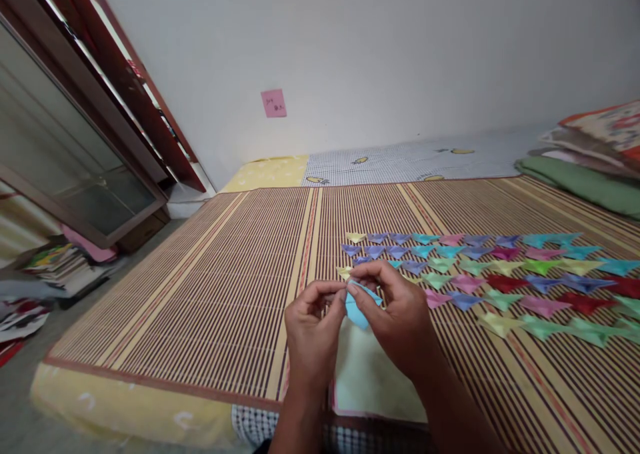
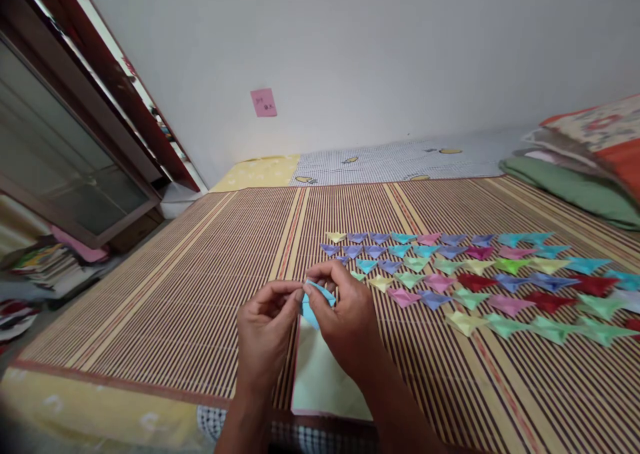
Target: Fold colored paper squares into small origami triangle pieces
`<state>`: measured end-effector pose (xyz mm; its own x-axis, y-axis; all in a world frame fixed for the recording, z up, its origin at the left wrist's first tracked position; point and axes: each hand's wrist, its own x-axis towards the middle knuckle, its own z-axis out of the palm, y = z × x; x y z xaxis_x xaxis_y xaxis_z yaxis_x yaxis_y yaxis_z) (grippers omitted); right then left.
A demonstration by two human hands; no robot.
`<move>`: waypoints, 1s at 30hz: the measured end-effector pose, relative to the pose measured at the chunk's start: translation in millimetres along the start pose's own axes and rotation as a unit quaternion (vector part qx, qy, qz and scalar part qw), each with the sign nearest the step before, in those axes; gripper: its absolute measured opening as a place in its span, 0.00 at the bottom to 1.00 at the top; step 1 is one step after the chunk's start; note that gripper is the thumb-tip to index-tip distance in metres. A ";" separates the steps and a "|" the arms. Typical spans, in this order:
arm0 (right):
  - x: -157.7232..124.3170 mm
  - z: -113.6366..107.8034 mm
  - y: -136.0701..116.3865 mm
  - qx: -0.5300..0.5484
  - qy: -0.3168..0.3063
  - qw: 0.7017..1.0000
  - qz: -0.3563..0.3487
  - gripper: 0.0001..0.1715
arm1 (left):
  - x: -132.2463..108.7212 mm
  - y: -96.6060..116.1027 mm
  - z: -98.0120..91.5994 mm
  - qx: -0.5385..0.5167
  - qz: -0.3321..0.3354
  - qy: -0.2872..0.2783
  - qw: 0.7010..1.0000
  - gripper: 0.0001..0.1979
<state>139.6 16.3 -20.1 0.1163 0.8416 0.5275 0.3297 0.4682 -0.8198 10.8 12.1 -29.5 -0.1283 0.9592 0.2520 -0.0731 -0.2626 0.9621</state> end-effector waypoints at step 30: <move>5.0 -7.2 14.3 0.150 -0.045 0.983 0.098 0.11 | 8.8 -5.9 -11.6 -0.133 -0.139 -0.042 0.981 0.11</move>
<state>151.6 25.3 -27.6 0.0618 0.9380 0.3411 0.0164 0.3408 -0.9400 -1.3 20.9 -34.1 0.0133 0.9999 0.0028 -0.3502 0.0020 0.9367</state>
